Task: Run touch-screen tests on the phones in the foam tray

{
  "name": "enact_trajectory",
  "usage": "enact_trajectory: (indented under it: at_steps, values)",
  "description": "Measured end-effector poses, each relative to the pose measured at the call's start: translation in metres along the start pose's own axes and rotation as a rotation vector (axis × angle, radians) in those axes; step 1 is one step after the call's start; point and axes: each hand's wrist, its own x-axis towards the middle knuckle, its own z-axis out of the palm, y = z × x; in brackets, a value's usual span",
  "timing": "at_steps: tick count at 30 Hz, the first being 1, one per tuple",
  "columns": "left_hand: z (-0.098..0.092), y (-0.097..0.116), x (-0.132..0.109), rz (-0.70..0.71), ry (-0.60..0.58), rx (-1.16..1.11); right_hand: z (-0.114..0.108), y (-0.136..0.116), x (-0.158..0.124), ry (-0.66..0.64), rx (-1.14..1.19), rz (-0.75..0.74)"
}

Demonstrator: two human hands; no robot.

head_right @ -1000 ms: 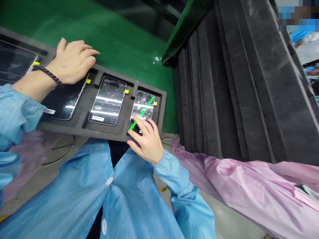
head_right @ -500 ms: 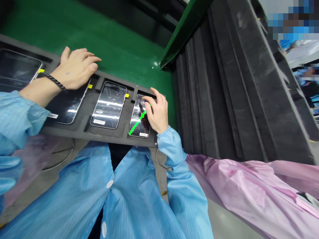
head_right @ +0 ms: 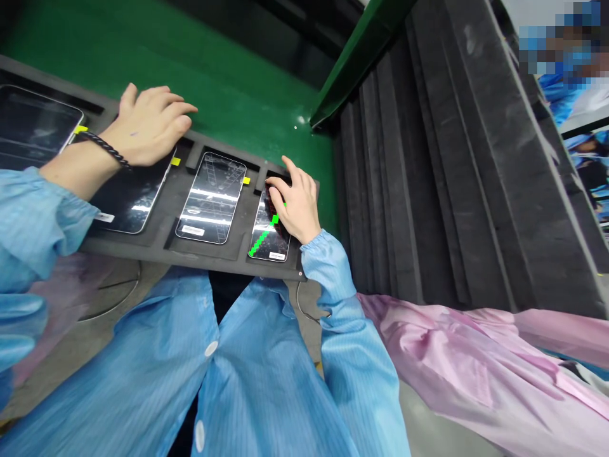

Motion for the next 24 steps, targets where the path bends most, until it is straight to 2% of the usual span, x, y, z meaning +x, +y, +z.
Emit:
enact_trajectory:
  at_steps: [5, 24]
  values:
    - [-0.002, 0.003, -0.001, -0.009, 0.001, 0.015, -0.001, 0.000, -0.012, 0.025, 0.000, -0.008]
    - [-0.008, 0.013, -0.004, -0.030, 0.004, 0.019, -0.013, -0.012, -0.064, -0.026, -0.045, -0.014]
